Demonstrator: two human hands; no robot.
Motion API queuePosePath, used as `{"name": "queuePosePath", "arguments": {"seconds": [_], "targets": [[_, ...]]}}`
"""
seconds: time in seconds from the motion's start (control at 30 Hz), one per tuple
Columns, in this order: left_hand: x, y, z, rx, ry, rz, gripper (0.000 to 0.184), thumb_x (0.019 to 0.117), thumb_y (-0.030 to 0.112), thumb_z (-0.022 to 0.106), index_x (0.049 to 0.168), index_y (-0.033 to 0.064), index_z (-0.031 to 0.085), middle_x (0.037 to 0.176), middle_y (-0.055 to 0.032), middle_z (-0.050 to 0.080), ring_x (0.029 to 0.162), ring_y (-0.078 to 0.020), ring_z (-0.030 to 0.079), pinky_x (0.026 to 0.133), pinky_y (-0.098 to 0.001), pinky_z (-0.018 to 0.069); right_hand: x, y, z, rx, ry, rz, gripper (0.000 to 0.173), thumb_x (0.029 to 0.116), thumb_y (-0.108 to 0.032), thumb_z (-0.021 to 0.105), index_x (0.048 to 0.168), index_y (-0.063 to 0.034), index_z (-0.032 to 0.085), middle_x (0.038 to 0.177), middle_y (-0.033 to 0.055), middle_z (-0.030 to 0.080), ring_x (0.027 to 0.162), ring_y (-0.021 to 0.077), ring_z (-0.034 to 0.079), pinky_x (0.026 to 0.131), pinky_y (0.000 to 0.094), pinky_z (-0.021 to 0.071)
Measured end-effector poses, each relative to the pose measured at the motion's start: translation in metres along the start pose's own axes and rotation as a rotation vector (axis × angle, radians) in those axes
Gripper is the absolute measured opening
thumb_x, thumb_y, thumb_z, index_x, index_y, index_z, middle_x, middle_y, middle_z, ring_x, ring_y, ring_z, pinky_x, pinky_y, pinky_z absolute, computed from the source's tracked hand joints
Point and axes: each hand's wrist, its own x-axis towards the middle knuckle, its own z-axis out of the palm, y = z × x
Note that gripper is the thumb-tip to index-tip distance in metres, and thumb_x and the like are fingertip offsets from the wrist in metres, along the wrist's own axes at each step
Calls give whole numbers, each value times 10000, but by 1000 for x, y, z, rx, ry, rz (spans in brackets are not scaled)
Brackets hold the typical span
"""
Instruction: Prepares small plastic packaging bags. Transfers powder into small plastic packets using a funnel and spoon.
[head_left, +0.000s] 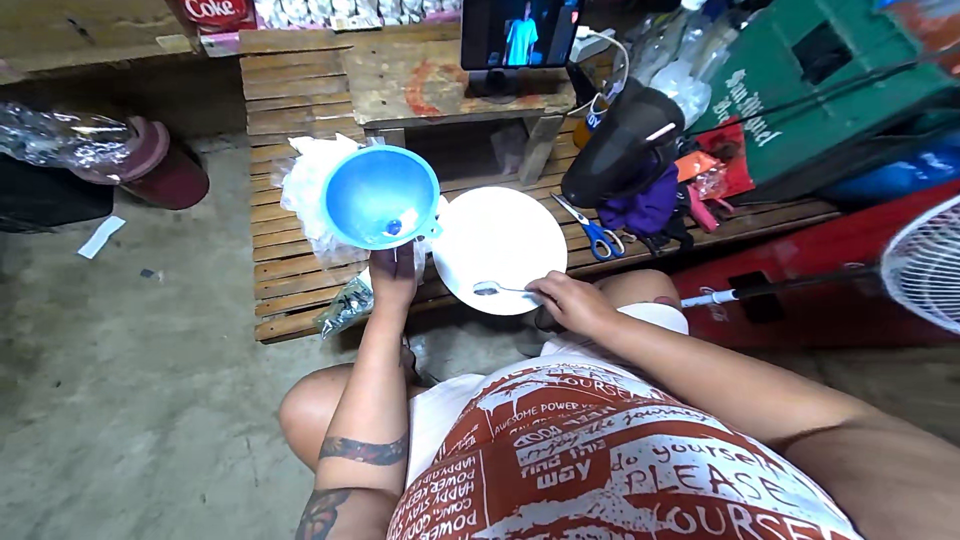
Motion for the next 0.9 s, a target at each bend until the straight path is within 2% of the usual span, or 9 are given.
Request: {"name": "queuePosePath", "arguments": {"seconds": [0.1, 0.2, 0.3, 0.4, 0.5, 0.63, 0.7, 0.8, 0.9], "targets": [[0, 0, 0, -19, 7, 12, 236, 1056, 103, 465, 1206, -43, 574, 1045, -7, 692, 1023, -24, 646, 982, -283, 528, 11, -6, -6, -81, -14, 77, 304, 1009, -62, 570, 1286, -122, 682, 1112, 188, 663, 876, 376, 709, 729, 567, 590], [0, 2, 0, -11, 10, 2, 230, 1047, 82, 484, 1204, -49, 590, 1089, -3, 688, 1067, 8, 629, 1010, -246, 513, 13, -12, -5, -40, 22, 8, 274, 1014, -77, 569, 1258, -107, 688, 1065, 170, 668, 857, 351, 707, 717, 548, 594], [0, 2, 1, -9, 7, -13, 253, 1051, 100, 487, 1229, -65, 561, 1111, -19, 685, 1080, 4, 625, 1015, -244, 505, 12, -14, 1, -5, -36, -3, 263, 1026, -108, 563, 1258, -107, 687, 1063, 166, 674, 877, 344, 706, 750, 550, 588], [0, 5, 1, -10, 12, -27, 276, 1058, 117, 492, 1268, -49, 560, 1161, -12, 678, 1118, 11, 616, 1035, -244, 500, 18, -8, 0, -17, -59, 128, 281, 1052, -135, 537, 1304, -103, 657, 1133, 196, 663, 930, 388, 701, 789, 580, 576], [1, 0, 1, -21, -1, -4, 261, 1067, 144, 487, 1232, -38, 577, 1100, -25, 692, 1068, -34, 643, 1004, -289, 524, 18, -8, -2, 17, -23, 133, 276, 1047, -138, 545, 1294, -103, 666, 1121, 185, 662, 934, 369, 699, 802, 577, 577], [1, 0, 2, 2, -19, -25, 261, 1051, 117, 485, 1211, -71, 569, 1078, -38, 684, 1046, -15, 632, 999, -260, 510, 18, -20, -3, 280, -92, 220, 278, 1066, -193, 543, 1298, -84, 652, 1107, 198, 692, 988, 361, 681, 911, 584, 527], [0, -3, 2, -6, -26, -30, 268, 1050, 125, 484, 1213, -72, 563, 1054, -52, 688, 1023, -49, 650, 987, -294, 526, 23, -19, 3, 423, -174, 271, 289, 1094, -242, 494, 1307, -90, 617, 928, 169, 665, 818, 298, 637, 799, 525, 521], [0, -4, 2, -2, -28, -34, 274, 1050, 117, 481, 1213, -90, 557, 1053, -74, 696, 1019, -64, 664, 982, -307, 539, 28, -31, 1, 630, -323, 375, 303, 1119, -284, 419, 1326, -119, 568, 945, 116, 638, 768, 180, 577, 731, 395, 493], [-1, -2, 1, 25, -21, -30, 271, 1046, 107, 494, 1224, -88, 556, 1091, -52, 679, 1048, -12, 633, 998, -258, 515, 30, -42, 5, 774, -406, 448, 310, 1123, -309, 398, 1335, -152, 560, 774, 16, 481, 543, 75, 399, 501, 245, 351]]}}
